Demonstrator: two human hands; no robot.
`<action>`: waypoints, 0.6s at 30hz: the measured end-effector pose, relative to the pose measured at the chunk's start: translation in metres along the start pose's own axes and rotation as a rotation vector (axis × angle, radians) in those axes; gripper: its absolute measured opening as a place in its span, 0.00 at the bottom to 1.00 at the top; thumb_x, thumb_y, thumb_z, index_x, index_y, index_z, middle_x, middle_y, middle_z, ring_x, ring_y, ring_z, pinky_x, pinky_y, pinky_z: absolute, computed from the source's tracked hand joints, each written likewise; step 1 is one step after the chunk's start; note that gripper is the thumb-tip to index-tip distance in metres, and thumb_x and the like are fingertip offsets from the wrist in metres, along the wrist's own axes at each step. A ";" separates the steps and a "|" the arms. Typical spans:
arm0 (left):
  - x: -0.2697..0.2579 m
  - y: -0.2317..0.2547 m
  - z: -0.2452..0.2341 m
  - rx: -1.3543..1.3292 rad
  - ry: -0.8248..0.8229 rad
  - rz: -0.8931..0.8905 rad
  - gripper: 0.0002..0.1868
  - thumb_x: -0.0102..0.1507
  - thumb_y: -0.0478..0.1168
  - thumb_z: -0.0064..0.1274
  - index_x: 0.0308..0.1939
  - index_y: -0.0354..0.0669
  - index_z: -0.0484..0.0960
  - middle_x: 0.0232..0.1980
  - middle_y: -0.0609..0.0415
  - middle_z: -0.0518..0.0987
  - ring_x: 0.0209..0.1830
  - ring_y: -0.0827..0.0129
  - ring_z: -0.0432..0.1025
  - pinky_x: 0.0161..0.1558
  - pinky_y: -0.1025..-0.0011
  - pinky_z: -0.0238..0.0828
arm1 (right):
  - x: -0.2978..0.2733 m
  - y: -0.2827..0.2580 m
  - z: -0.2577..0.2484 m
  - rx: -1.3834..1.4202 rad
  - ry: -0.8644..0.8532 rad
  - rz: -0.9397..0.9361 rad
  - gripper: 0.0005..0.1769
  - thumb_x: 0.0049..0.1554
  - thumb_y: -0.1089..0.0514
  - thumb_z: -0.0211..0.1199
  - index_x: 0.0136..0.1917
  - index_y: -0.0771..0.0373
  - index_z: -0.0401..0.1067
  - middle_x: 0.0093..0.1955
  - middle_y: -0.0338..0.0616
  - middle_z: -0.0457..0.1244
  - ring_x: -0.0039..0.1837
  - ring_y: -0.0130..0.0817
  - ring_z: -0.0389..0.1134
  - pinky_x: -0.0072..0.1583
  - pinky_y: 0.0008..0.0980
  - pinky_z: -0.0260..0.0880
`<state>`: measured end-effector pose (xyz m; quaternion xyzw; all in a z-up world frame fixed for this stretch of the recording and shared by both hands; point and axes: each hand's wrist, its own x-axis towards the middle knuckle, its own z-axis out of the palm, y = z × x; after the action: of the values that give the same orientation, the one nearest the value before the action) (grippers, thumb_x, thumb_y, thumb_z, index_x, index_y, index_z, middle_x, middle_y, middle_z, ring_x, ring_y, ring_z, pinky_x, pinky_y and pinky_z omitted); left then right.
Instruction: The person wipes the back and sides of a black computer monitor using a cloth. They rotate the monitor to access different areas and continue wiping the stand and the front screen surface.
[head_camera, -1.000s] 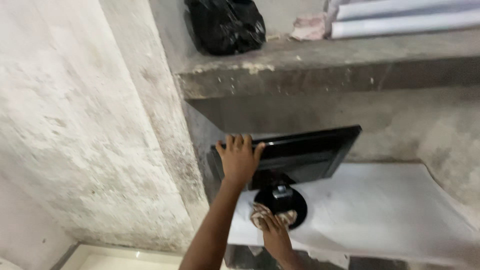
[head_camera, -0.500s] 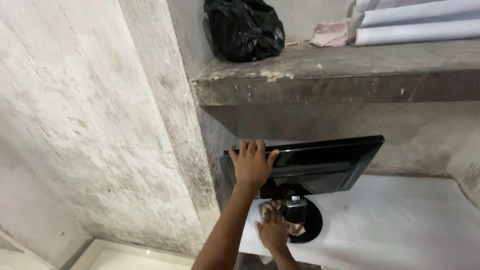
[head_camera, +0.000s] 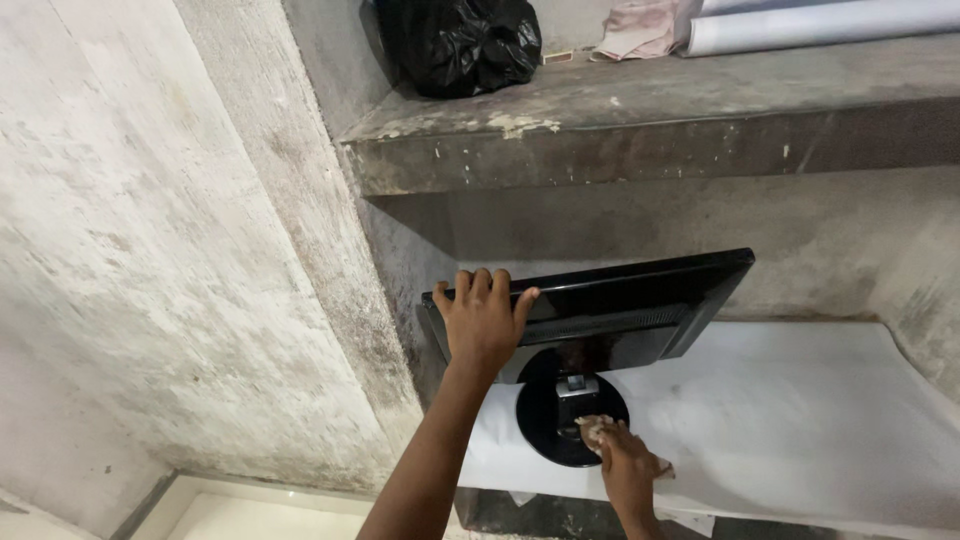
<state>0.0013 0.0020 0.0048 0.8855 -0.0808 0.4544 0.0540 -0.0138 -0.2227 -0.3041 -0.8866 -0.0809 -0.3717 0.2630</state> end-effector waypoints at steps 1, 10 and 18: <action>-0.001 -0.001 0.000 0.000 -0.006 -0.001 0.26 0.67 0.64 0.46 0.43 0.44 0.81 0.44 0.50 0.80 0.51 0.54 0.70 0.58 0.33 0.58 | 0.006 0.002 0.004 -0.031 -0.023 0.036 0.06 0.55 0.66 0.65 0.47 0.66 0.77 0.53 0.56 0.71 0.54 0.50 0.74 0.55 0.43 0.75; -0.003 -0.002 0.008 0.087 -0.006 0.006 0.29 0.68 0.66 0.42 0.45 0.46 0.81 0.45 0.51 0.80 0.50 0.56 0.72 0.59 0.35 0.60 | 0.008 -0.005 0.002 -0.008 0.006 0.059 0.08 0.51 0.71 0.64 0.43 0.63 0.77 0.47 0.48 0.72 0.49 0.44 0.75 0.52 0.41 0.76; 0.002 0.001 0.010 0.217 -0.195 -0.045 0.35 0.67 0.71 0.35 0.53 0.48 0.82 0.51 0.45 0.82 0.56 0.51 0.72 0.59 0.43 0.63 | -0.012 -0.009 -0.020 0.371 -0.213 0.477 0.13 0.64 0.57 0.52 0.60 0.60 0.71 0.43 0.46 0.69 0.33 0.37 0.73 0.35 0.34 0.75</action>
<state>0.0099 -0.0003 0.0006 0.9276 -0.0164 0.3711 -0.0399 -0.0379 -0.2249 -0.2977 -0.8514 0.0360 -0.1835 0.4901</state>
